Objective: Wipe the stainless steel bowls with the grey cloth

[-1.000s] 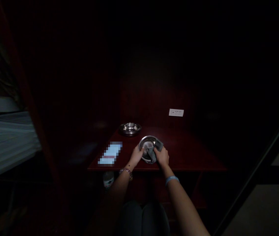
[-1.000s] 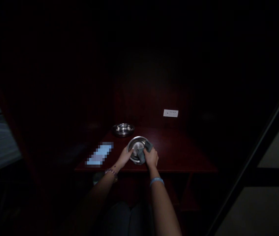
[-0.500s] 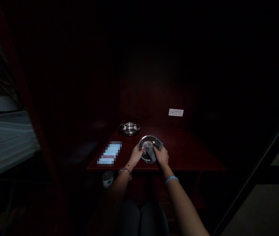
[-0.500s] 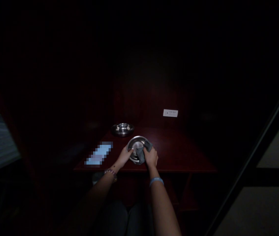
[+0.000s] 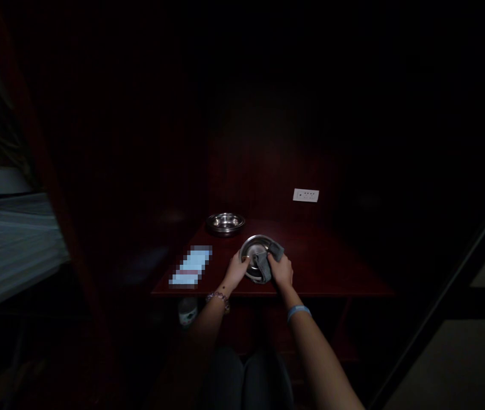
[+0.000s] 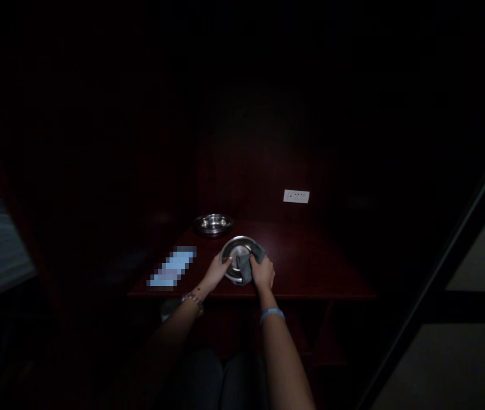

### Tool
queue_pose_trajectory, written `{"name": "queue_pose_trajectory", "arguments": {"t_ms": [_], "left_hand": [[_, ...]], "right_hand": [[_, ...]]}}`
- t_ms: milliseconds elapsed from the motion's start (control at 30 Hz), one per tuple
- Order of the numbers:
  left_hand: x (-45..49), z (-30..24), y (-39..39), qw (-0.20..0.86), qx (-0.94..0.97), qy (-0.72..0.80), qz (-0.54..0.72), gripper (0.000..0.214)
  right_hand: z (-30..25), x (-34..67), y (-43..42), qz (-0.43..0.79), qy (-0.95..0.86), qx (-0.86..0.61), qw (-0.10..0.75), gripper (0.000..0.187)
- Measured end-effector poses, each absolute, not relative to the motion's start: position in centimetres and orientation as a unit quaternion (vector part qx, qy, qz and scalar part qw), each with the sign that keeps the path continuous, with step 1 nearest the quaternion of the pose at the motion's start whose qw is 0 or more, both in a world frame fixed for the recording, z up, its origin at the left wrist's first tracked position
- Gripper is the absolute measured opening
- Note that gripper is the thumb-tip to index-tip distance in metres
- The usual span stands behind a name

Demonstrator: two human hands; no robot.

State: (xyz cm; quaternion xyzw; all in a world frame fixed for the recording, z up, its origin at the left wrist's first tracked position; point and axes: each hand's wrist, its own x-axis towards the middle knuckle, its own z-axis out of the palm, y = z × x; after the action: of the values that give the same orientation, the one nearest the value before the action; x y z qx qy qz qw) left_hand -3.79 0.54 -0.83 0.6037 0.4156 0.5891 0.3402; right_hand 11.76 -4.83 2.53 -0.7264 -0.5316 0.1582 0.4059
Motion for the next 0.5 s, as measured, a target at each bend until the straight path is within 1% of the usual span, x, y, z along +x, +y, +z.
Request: {"name": "queue_pose_trajectory", "arguments": {"t_ms": [367, 500], "left_hand": [[-3.75, -0.22, -0.11, 0.333, 0.603, 0.432, 0.583, 0.029], [-3.78, -0.21, -0.2, 0.33, 0.601, 0.434, 0.583, 0.031]], "right_hand": [[2.95, 11.75, -5.23, 0.159, -0.539, -0.73, 0.388, 0.043], [2.99, 11.8, -5.21, 0.168, -0.538, -0.727, 0.393, 0.042]]}}
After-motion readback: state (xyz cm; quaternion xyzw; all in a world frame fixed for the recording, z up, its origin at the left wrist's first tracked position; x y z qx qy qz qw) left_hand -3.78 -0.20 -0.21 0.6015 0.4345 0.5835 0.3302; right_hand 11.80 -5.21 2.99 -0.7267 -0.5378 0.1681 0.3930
